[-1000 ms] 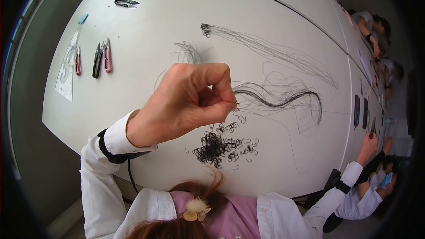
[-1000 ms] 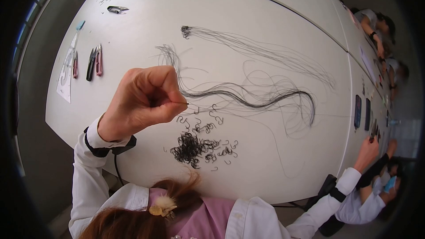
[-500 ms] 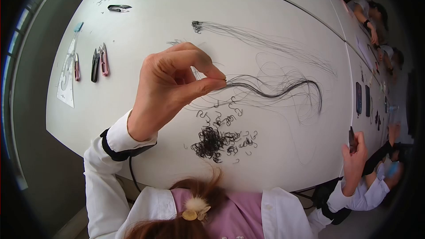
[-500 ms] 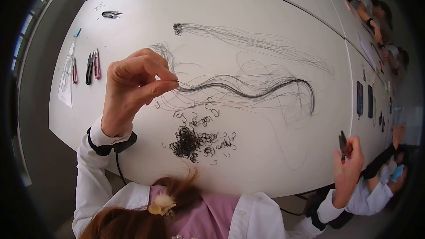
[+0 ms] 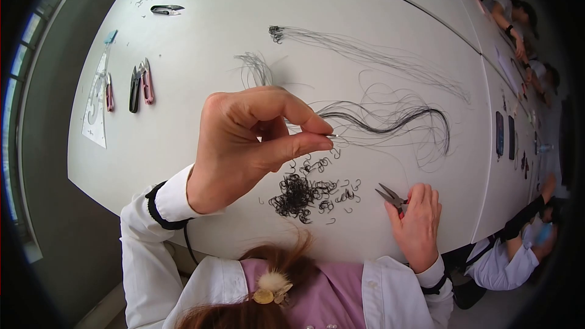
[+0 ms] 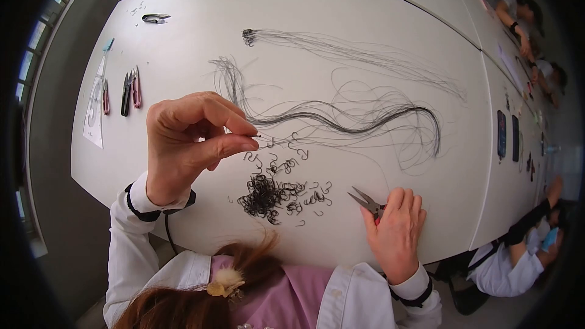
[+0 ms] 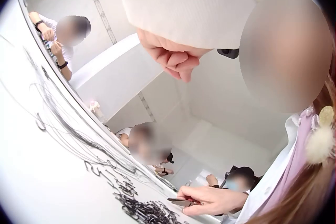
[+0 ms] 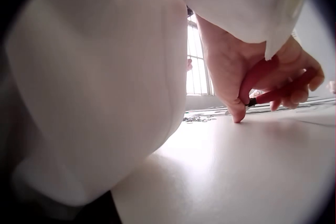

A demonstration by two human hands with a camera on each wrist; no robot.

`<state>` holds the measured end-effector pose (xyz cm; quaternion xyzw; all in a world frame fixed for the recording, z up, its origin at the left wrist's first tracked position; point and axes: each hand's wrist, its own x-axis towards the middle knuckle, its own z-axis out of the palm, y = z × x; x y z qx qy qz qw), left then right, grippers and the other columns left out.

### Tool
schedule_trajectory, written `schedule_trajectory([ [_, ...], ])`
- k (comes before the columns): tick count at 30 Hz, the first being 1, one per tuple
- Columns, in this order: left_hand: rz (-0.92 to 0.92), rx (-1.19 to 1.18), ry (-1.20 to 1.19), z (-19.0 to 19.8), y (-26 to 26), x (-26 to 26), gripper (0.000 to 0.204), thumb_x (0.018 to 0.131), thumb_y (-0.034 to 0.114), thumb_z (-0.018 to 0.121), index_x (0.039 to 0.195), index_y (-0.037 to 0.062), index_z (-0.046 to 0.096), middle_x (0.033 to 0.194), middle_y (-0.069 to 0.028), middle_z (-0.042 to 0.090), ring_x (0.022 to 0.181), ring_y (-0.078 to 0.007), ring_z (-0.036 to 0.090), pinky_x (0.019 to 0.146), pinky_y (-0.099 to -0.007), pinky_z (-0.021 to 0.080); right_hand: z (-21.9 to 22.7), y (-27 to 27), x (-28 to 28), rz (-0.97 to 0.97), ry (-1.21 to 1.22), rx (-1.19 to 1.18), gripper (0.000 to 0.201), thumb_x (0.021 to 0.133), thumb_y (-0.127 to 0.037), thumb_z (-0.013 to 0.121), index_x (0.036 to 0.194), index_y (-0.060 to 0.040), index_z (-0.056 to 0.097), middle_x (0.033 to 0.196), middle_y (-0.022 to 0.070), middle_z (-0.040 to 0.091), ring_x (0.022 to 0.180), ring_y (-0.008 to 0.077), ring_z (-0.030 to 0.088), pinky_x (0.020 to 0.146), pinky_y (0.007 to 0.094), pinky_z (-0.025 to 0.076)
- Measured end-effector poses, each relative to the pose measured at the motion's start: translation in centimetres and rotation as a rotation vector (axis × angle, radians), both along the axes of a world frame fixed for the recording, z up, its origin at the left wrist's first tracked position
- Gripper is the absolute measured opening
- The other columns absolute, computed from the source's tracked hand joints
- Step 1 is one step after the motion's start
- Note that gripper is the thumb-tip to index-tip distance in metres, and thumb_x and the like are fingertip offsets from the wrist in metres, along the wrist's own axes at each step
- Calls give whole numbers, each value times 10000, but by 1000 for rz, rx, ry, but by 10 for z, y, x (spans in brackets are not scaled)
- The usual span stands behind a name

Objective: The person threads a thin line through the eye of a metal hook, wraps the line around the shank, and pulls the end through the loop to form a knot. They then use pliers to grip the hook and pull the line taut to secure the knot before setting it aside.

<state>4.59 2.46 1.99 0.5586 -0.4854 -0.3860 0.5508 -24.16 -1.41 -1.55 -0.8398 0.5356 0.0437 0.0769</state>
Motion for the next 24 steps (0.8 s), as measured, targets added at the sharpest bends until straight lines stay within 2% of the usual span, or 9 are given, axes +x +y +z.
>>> schedule_trajectory([
  [11,-62,126,152,6,2,-2,184,691,-17,764,805,-16,621,699,-51,629,443,6,419,380,-158,282,-3,-8,12,62,-54,93,439,763,-207,683,1045,-11,409,998,159,436,922,327,439,762,437,374],
  [13,-111,105,222,4,2,0,200,734,28,746,879,-11,614,714,-15,631,456,17,461,394,-140,331,-3,-10,11,73,-69,96,441,762,-207,682,1049,-12,409,999,159,433,923,329,435,761,439,373],
  [17,-140,163,326,4,-1,-1,226,727,20,749,899,-12,606,715,-20,626,465,12,474,386,-140,326,-3,-12,9,93,-100,95,446,760,-205,681,1059,-15,409,999,161,425,923,329,426,764,441,369],
  [19,-111,206,401,4,-2,-4,276,707,-32,742,913,-2,562,682,-41,620,486,11,482,372,-137,280,-3,-11,9,86,-106,100,448,759,-204,681,1060,-16,408,995,160,423,920,326,423,762,441,367],
  [24,-162,241,470,2,-1,-3,287,706,-25,742,919,2,552,690,-34,620,522,0,517,375,-132,289,-3,-12,9,98,-101,101,448,758,-202,679,1062,-17,408,976,155,416,906,319,420,757,436,362],
])
